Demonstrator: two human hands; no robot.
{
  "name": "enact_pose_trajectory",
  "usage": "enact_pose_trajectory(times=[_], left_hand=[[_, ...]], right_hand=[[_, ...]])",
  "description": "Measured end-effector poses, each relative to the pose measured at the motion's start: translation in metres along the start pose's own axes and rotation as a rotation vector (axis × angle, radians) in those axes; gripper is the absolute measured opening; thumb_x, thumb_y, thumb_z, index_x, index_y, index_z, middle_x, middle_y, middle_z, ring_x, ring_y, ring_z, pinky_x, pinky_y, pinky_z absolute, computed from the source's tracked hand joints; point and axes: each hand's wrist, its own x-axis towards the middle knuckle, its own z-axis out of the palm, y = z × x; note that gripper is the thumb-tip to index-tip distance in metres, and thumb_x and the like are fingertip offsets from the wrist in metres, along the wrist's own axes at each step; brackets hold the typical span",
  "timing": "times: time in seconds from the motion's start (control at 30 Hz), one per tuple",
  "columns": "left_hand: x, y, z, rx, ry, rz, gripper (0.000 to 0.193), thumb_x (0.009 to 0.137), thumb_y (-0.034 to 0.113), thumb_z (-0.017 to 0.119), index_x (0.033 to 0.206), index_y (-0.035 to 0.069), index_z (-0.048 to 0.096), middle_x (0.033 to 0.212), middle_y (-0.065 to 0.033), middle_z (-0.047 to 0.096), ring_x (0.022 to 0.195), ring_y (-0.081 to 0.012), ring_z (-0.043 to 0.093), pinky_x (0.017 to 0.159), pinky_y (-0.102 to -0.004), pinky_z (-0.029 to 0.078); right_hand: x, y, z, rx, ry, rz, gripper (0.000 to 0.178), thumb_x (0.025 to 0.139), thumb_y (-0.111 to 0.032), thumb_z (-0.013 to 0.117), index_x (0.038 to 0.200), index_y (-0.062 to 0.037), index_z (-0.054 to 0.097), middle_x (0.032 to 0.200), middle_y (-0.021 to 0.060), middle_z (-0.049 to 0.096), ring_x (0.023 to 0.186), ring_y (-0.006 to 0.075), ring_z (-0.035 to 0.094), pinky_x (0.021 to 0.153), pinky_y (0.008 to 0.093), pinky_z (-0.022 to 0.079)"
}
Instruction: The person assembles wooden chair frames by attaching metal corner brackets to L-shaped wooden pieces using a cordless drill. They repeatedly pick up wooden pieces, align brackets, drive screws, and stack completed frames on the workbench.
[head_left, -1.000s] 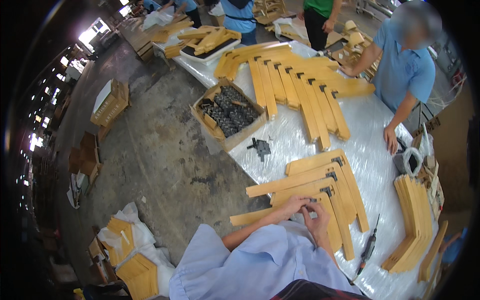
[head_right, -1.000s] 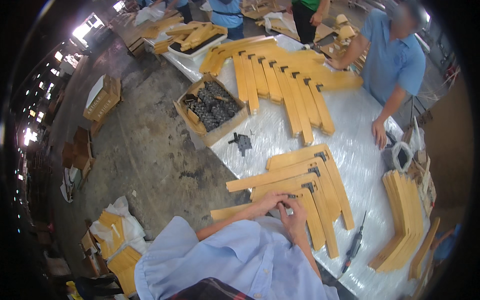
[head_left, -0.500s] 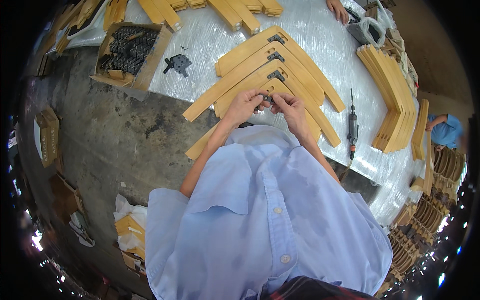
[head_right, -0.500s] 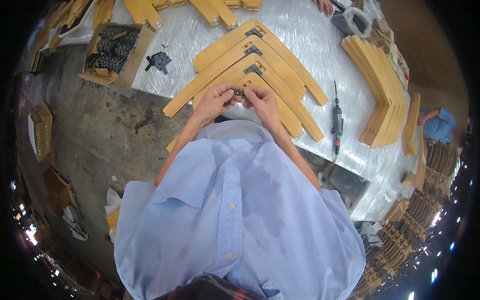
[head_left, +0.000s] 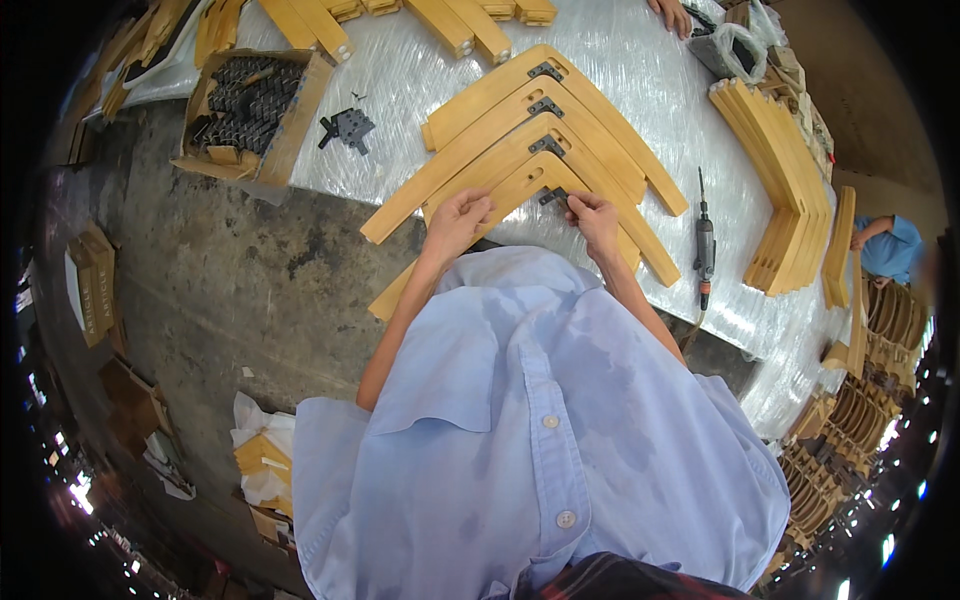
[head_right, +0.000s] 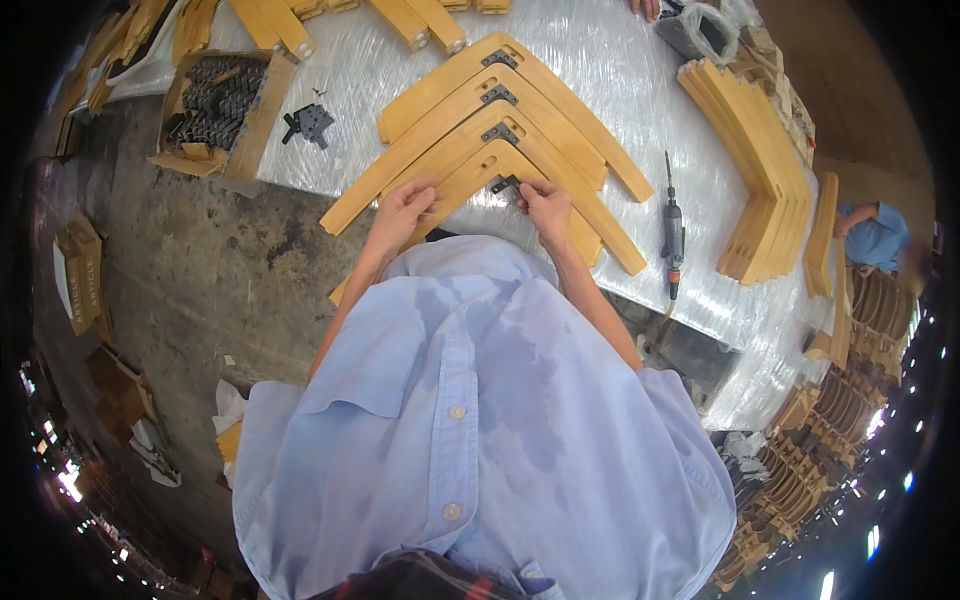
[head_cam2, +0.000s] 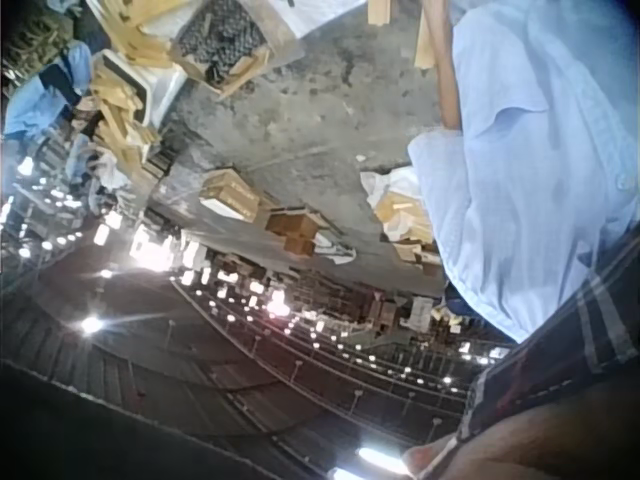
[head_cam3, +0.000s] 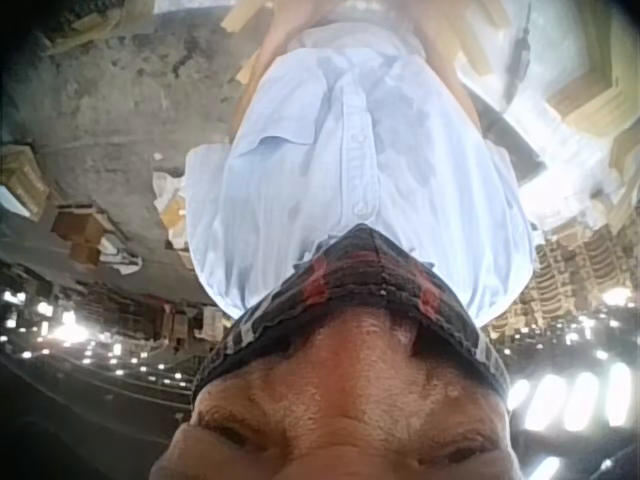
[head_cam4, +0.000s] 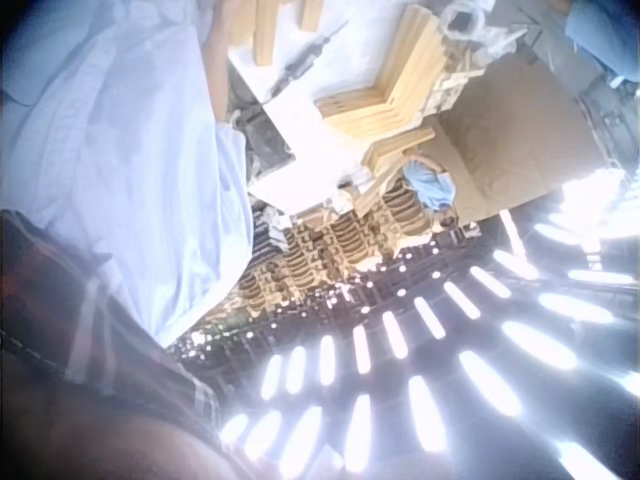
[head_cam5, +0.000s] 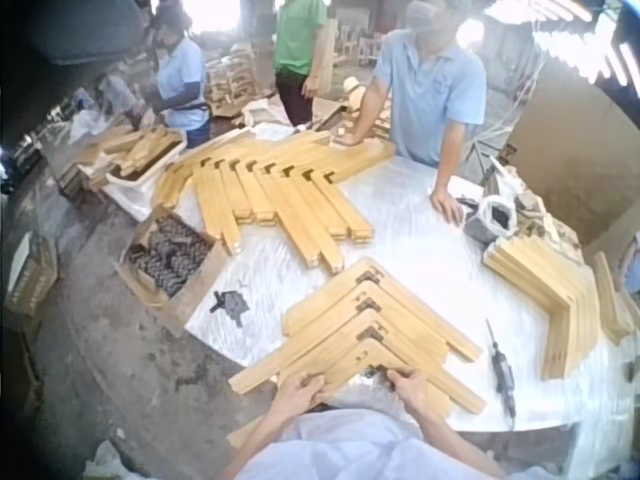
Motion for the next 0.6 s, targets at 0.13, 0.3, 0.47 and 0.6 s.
enact_pose_trajectory(times=[0.13, 0.3, 0.47, 0.6], left_hand=[[-0.004, -0.010, -0.005, -0.005, 0.028, -0.002, 0.038, 0.099, 0.025, 0.060, 0.127, 0.000, 0.059, 0.106, -0.0067, 0.070, 0.087, -0.0090, 0.060, 0.076, -0.0241, 0.049], [-0.002, -0.024, -0.006, -0.064, -0.002, 0.021, 0.038, 0.098, 0.023, 0.062, 0.127, -0.002, 0.059, 0.106, -0.0066, 0.070, 0.085, -0.0087, 0.061, 0.074, -0.0228, 0.049], [-0.005, -0.018, 0.000, -0.012, 0.009, 0.015, 0.039, 0.098, 0.023, 0.062, 0.127, -0.002, 0.059, 0.105, -0.0064, 0.070, 0.085, -0.0081, 0.061, 0.073, -0.0223, 0.049], [-0.001, -0.023, 0.001, 0.043, -0.013, 0.015, 0.039, 0.098, 0.024, 0.063, 0.127, -0.002, 0.059, 0.103, -0.0059, 0.070, 0.083, -0.0074, 0.060, 0.071, -0.0211, 0.047]], right_hand=[[0.004, -0.007, 0.017, -0.046, -0.001, -0.060, 0.024, 0.088, -0.010, 0.067, 0.105, 0.0064, 0.071, 0.080, 0.0085, 0.070, 0.064, 0.0129, 0.063, 0.061, 0.0271, 0.051], [0.010, 0.001, 0.023, -0.400, 0.093, -0.322, 0.024, 0.082, -0.011, 0.070, 0.101, 0.0032, 0.073, 0.084, 0.0149, 0.072, 0.068, 0.0188, 0.066, 0.068, 0.0322, 0.054], [0.004, -0.005, 0.022, -0.601, 0.085, -0.550, 0.023, 0.079, -0.012, 0.071, 0.096, 0.0033, 0.072, 0.085, 0.0185, 0.068, 0.074, 0.0293, 0.067, 0.071, 0.0381, 0.054], [0.006, -0.001, 0.018, -0.722, 0.074, -0.656, 0.022, 0.077, -0.012, 0.072, 0.094, 0.0020, 0.072, 0.085, 0.0201, 0.066, 0.078, 0.0346, 0.066, 0.074, 0.0414, 0.054]])
